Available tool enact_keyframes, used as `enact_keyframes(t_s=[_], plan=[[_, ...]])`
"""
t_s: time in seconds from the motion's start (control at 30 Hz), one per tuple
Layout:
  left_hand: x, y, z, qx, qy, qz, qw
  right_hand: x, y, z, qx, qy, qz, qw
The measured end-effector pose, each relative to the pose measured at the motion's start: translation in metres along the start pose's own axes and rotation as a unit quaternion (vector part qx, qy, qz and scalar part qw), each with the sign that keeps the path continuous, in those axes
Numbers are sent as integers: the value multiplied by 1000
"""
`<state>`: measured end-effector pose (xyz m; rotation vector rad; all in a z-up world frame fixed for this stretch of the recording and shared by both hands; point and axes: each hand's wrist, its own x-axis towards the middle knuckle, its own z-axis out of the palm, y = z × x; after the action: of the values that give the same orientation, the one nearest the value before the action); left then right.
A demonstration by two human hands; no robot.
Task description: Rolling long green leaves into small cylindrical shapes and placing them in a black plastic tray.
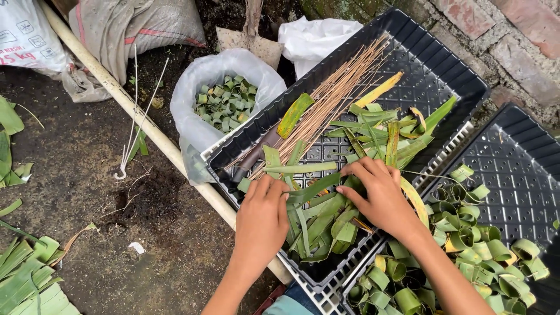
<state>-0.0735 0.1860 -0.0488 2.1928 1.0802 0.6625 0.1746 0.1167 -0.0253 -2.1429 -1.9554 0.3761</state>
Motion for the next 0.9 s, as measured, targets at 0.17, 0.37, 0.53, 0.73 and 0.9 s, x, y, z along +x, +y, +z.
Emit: enact_keyframes(t_s=[0.17,0.37,0.53,0.73,0.9], plan=[[3,2,-13,-72,68,-30,995,-6,-13,-11,58,51,10,997],[4,7,-27,4,194,-11,981,-15,-13,-13,-38,-60,-64,995],[-9,14,-31,5,186,54,981,-20,-3,1,-74,-95,-55,991],[-19,17,-28,-34,151,44,987,-14,-3,-10,-5,-10,-82,997],[-16,29,-32,-209,45,-51,975,-7,-22,-37,182,43,-43,981]])
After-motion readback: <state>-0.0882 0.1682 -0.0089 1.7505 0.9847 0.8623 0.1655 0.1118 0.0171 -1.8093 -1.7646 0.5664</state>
